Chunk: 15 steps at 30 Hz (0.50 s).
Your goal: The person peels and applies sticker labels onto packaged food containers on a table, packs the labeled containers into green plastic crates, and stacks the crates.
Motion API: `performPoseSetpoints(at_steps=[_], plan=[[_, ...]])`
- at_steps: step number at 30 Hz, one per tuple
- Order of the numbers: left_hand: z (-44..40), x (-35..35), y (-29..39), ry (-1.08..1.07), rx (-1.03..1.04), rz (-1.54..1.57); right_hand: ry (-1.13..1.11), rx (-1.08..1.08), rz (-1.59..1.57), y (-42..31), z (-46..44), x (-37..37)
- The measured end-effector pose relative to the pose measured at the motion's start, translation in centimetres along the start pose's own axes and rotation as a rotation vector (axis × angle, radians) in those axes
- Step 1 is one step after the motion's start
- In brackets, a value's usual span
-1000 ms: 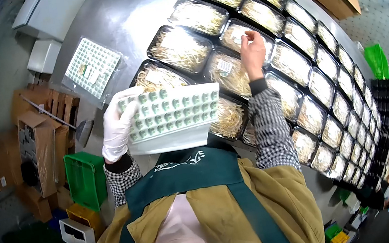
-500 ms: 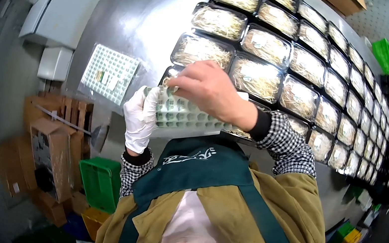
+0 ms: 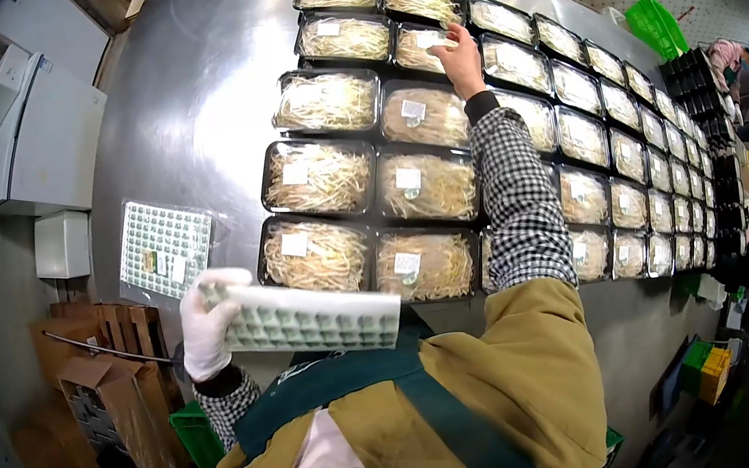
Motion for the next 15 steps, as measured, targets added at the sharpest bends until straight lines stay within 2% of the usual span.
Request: performPoseSetpoints(at_steps=[1, 2, 3, 5, 6, 7, 9, 10, 13, 15], plan=[[0.1, -0.3, 0.3, 0.033, -0.015, 0.017, 0.037, -0.051, 0.132, -0.5, -0.6, 0.4], [0.1, -0.8, 0.3, 0.082, -0.032, 0.026, 0.019, 0.040, 0.121, -0.2, -0.4, 0.9], [0.1, -1.3, 0.1, 0.130, -0.048, 0.036, 0.072, -0.156, 0.236, -0.9, -0.1, 1.7], [-0.7, -2.2, 0.2, 0.236, -0.011, 0.015, 0.075, -0.287, 0.250, -0.8, 0.7, 2.2], [-0.8, -2.7, 0.1, 0.282, -0.012, 0.034, 0.120, -0.447, 0.354, -1.2, 0.7, 1.9], [-1.0, -3.2, 0.1, 0.327, -0.009, 0.056, 0.123, -0.451, 0.355, -0.9, 0.3, 1.8], [-1.4, -3.1, 0.6, 0.365, 0.013, 0.103, 0.153, -0.327, 0.301, -0.1, -1.7, 1.3], [-1.4, -3.2, 0.4, 0.362, 0.032, 0.124, 0.240, -0.428, 0.364, -0.6, -2.9, 1.2], [-2.1, -2.8, 0.9, 0.366, 0.058, 0.144, 0.210, -0.028, 0.054, -0.6, -7.3, 3.2], [-2.4, -2.3, 1.1, 0.376, 0.046, 0.149, 0.271, -0.036, 0.165, 1.1, -10.0, 6.0]])
Point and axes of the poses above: each hand's wrist, its own z-axis away from the middle knuckle, its own x-axis out of the palm, y = z × x, the point moved 5 cm from there along -z, towards the middle knuckle, and after that the axes turned 13 degrees about y, right-handed, at the moved point
